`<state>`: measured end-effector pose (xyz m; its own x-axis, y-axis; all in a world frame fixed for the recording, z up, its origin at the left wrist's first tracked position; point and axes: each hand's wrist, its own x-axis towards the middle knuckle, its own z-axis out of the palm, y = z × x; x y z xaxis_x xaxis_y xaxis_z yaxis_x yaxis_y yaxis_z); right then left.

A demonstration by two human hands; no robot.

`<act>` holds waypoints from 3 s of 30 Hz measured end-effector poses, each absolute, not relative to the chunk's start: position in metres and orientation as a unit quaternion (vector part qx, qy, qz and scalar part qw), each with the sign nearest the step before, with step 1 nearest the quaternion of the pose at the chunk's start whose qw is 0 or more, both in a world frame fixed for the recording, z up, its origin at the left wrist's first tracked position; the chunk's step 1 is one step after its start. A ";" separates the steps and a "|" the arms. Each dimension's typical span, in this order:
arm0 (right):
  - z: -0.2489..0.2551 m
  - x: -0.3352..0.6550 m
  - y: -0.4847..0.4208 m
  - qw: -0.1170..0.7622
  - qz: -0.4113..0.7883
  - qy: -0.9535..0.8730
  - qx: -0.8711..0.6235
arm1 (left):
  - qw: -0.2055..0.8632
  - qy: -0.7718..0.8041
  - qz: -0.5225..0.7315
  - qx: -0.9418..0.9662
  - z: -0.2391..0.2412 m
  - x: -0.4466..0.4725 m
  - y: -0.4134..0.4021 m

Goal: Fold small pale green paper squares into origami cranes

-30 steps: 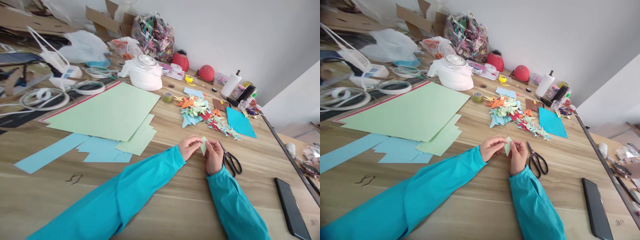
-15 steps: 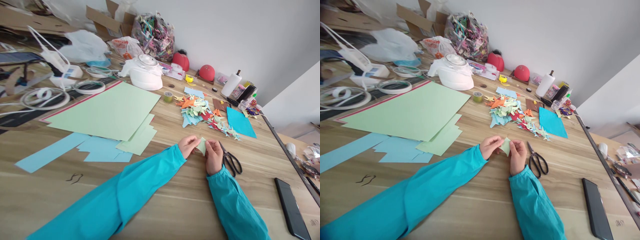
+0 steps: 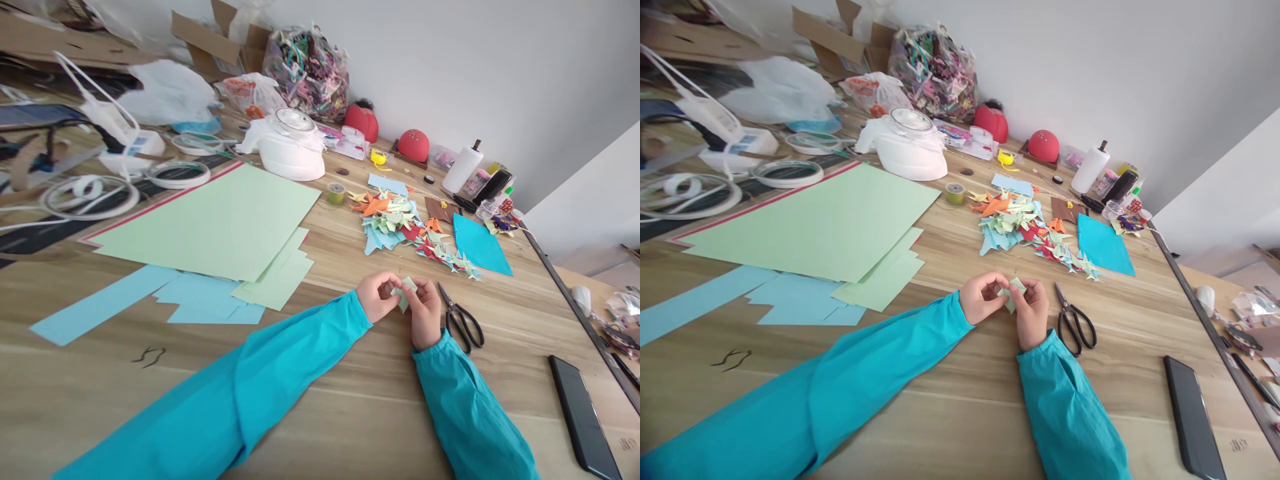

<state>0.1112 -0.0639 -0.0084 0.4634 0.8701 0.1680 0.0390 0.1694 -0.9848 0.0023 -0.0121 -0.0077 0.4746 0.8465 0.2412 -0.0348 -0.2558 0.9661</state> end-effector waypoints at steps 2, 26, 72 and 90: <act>-0.007 0.111 -0.065 0.646 0.325 -0.403 -0.562 | 0.522 0.297 0.418 0.682 -0.008 0.002 -0.013; 0.000 0.113 -0.068 0.697 0.408 -0.325 -0.491 | 0.572 0.323 0.446 0.608 -0.011 0.001 -0.003; -0.001 0.120 -0.064 0.686 0.466 -0.277 -0.485 | 0.785 0.250 0.340 0.453 -0.008 -0.003 0.008; -0.002 0.118 -0.067 0.635 0.440 -0.360 -0.523 | 0.790 0.255 0.395 0.394 -0.010 0.001 0.008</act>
